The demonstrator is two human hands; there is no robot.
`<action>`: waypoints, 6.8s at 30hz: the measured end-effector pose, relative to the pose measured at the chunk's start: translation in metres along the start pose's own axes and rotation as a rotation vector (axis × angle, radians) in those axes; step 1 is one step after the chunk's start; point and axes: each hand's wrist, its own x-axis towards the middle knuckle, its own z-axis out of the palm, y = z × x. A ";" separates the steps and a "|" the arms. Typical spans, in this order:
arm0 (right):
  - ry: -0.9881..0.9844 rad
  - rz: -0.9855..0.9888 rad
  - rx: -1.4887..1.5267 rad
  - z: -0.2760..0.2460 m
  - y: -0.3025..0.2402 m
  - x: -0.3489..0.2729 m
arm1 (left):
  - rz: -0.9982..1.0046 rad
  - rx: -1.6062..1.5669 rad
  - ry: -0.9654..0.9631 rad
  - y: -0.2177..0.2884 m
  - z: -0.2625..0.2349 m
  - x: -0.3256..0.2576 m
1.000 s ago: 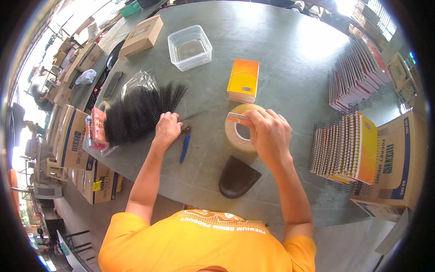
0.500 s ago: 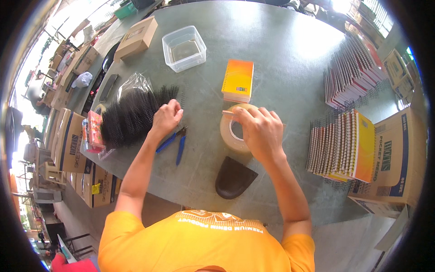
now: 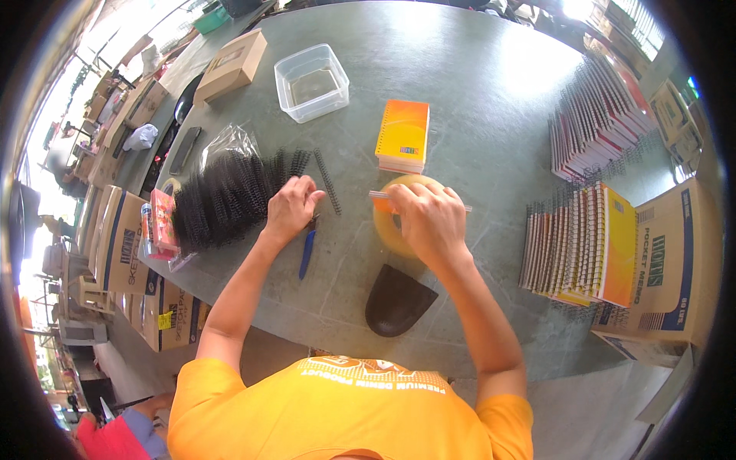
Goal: The person inserts a spiral coil into the punched holes of small yellow notebooks by hand and uses a specialized tool to crimp the ends of the coil.
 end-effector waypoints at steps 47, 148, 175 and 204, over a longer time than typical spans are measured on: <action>0.144 -0.014 0.431 0.013 -0.012 0.019 | 0.169 -0.656 0.033 0.070 -0.037 -0.012; 0.150 0.446 1.420 0.008 0.020 -0.056 | 0.576 -0.174 0.168 0.129 -0.028 -0.012; 0.005 0.401 1.023 0.025 0.038 -0.073 | 0.803 -0.403 0.007 0.157 -0.012 0.004; 0.165 0.416 -0.296 -0.213 0.063 -0.122 | 0.677 -0.703 0.274 0.142 -0.009 -0.032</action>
